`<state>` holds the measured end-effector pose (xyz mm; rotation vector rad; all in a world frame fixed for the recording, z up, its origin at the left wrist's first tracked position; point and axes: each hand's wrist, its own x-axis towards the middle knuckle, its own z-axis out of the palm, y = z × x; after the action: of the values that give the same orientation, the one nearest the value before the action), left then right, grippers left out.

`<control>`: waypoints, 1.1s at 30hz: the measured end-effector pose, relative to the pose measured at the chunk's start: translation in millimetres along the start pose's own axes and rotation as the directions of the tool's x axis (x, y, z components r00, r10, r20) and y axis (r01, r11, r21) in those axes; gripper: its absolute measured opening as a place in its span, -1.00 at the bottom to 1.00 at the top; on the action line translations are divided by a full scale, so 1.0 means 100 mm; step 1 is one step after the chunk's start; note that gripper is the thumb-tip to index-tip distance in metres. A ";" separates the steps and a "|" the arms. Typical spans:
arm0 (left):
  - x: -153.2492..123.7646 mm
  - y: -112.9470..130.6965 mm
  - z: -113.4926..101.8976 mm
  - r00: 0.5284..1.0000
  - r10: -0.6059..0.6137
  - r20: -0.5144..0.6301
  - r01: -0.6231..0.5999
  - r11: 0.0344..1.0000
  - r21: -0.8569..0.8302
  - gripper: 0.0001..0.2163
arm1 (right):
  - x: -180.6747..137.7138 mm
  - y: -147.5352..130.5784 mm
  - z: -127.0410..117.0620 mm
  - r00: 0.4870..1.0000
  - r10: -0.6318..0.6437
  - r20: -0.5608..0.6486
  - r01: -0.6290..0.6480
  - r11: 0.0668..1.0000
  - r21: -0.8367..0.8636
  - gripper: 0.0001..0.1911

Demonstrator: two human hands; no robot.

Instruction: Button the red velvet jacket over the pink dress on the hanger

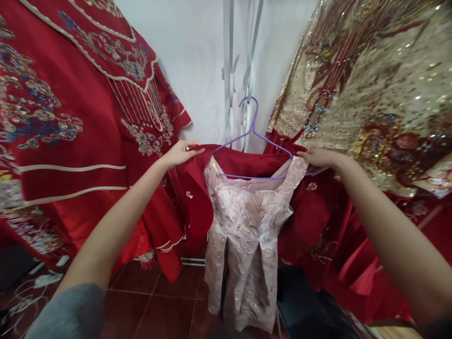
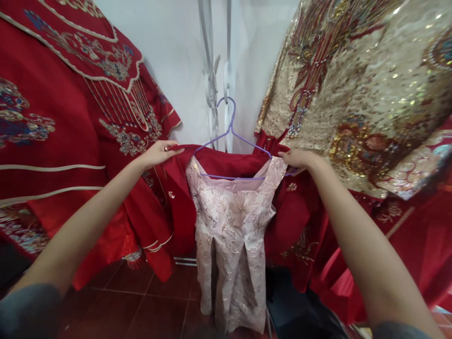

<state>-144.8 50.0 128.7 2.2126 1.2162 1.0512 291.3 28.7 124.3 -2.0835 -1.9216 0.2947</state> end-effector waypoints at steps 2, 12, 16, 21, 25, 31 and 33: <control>-0.02 -0.02 -0.02 1.000 -0.016 -0.023 0.017 0.999 0.039 -0.66 | -0.05 0.00 -0.01 0.994 0.031 0.100 -0.037 0.998 0.055 -0.40; -0.11 -0.39 -0.02 0.941 -0.131 -0.311 0.321 0.633 0.705 -0.73 | -0.55 -0.38 0.03 0.924 -0.286 -0.255 0.197 0.925 -0.325 -0.70; -0.44 -0.51 -0.12 0.969 -0.077 -0.234 0.234 0.588 0.774 -0.75 | -0.55 -0.38 0.06 0.930 -0.256 -0.265 0.165 0.933 -0.321 -0.67; -0.76 -0.36 -0.31 0.984 0.165 -0.066 -0.052 0.624 0.779 -0.75 | -0.49 -0.36 0.05 0.920 -0.301 -0.252 0.211 0.920 -0.329 -0.68; -0.68 -0.06 -0.20 0.967 0.247 0.062 -0.226 0.715 0.662 -0.68 | -0.50 -0.37 0.07 0.912 -0.316 -0.260 0.234 0.924 -0.304 -0.68; -0.17 0.04 0.35 0.957 0.256 0.139 -0.291 0.838 0.462 -0.62 | -0.54 -0.20 0.15 0.846 -0.370 -0.383 0.324 0.929 -0.181 -0.70; -0.05 0.00 0.46 0.960 0.255 0.116 -0.280 0.849 0.448 -0.64 | -0.57 -0.11 0.16 0.847 -0.370 -0.383 0.341 0.929 -0.144 -0.70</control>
<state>-111.1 46.0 97.6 2.8268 1.2600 0.8548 270.7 -25.9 110.5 -1.6094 -2.0149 -0.2725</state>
